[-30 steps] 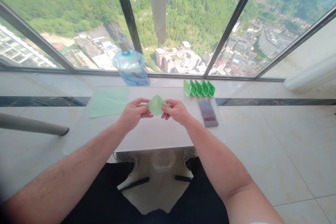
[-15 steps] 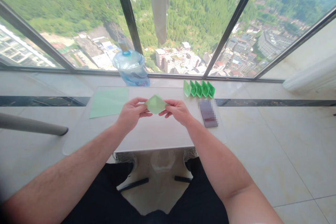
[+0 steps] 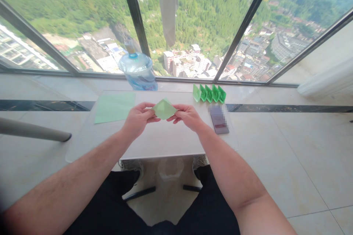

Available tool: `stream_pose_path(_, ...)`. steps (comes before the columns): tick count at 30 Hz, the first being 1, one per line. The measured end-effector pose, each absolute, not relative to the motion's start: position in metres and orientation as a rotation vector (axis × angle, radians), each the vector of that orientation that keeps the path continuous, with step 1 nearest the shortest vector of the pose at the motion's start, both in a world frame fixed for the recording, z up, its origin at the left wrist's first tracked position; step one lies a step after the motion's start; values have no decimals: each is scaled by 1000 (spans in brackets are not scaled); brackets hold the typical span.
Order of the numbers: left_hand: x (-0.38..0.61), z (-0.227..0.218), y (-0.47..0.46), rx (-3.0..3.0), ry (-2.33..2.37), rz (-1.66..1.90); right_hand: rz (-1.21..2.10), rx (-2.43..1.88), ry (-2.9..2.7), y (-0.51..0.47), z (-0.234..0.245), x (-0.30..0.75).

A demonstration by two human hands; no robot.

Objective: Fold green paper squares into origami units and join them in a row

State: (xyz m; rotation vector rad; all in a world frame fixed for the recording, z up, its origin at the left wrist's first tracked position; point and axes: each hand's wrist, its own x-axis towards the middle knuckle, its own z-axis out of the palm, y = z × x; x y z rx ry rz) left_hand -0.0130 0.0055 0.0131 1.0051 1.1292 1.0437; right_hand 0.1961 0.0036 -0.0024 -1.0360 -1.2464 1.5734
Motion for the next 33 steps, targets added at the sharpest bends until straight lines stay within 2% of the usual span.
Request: stream_pose_path(33, -14, 7, 9, 927, 1075, 1092, 1519, -1115, -1235, 5, -3, 193)
